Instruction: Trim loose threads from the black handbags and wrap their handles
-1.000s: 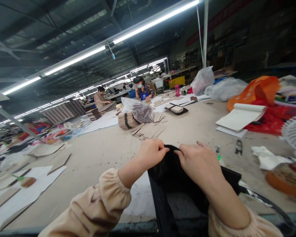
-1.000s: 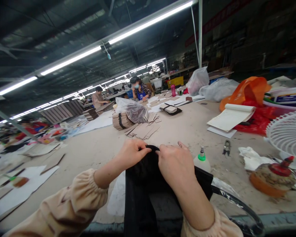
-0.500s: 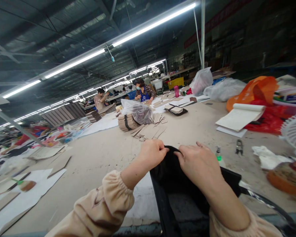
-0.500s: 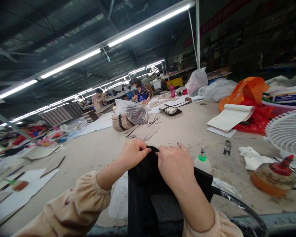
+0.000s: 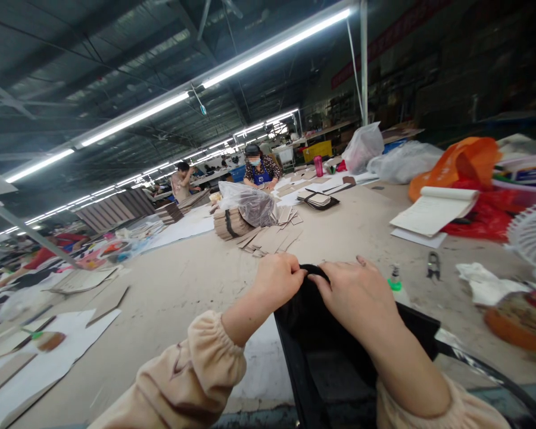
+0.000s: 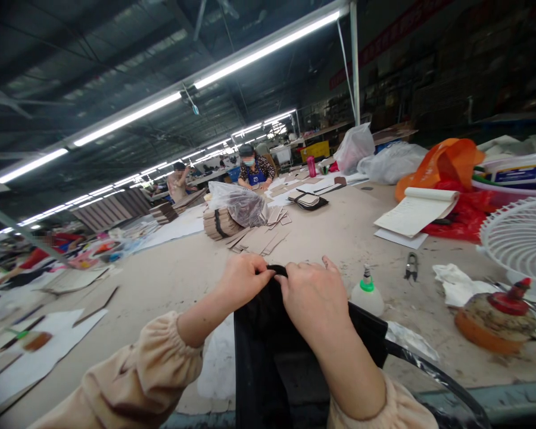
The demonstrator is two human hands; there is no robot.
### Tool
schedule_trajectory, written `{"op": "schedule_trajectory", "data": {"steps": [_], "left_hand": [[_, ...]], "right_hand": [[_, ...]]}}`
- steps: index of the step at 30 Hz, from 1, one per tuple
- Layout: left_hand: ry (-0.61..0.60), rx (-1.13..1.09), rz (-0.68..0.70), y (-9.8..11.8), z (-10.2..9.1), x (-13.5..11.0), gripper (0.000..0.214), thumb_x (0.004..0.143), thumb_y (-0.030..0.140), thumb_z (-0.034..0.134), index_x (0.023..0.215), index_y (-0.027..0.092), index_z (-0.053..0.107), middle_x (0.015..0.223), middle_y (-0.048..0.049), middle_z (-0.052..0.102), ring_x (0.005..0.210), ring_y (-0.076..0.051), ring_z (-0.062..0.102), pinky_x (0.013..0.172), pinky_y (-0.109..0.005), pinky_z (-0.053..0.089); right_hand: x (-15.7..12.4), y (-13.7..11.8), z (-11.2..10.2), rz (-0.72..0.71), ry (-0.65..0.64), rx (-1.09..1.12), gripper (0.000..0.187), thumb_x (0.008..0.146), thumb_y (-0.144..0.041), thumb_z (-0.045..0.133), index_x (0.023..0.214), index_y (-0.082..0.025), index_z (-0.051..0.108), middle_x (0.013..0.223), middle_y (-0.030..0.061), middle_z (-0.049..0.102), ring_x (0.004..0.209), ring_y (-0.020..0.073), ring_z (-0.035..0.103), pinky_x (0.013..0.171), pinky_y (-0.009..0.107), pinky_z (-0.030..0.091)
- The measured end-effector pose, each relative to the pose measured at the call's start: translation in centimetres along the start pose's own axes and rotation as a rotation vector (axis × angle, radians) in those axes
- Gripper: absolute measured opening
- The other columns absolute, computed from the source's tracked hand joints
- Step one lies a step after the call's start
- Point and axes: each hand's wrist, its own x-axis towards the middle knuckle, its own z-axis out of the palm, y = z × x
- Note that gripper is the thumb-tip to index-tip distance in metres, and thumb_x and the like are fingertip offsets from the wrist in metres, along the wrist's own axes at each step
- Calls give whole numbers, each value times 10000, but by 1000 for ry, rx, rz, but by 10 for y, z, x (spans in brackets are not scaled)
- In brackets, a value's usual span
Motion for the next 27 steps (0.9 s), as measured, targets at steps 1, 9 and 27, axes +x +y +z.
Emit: {"op": "schedule_trajectory", "data": {"steps": [1, 9, 27], "left_hand": [[-4, 12, -1, 0, 0, 0, 197, 744, 328, 560, 629, 198, 653, 651, -2, 652, 630, -142, 565, 566, -245, 371], [-6, 14, -7, 1, 2, 0, 192, 733, 324, 567, 606, 196, 631, 638, 2, 643, 624, -141, 561, 569, -248, 371], [136, -284, 50, -7, -21, -31, 135, 675, 266, 682, 763, 203, 602, 1089, -40, 648, 1014, -200, 588, 920, -349, 435]], "right_hand": [[1, -1, 1, -3, 3, 5, 211, 844, -322, 506, 772, -181, 644, 742, 78, 686, 715, 204, 611, 895, 399, 319], [4, 0, 7, -23, 37, 21, 200, 844, -227, 483, 709, -182, 623, 719, 65, 679, 704, 199, 602, 864, 362, 340], [5, 3, 10, 3, 49, 31, 193, 837, -205, 464, 744, -167, 628, 747, 70, 679, 738, 191, 593, 926, 372, 300]]}}
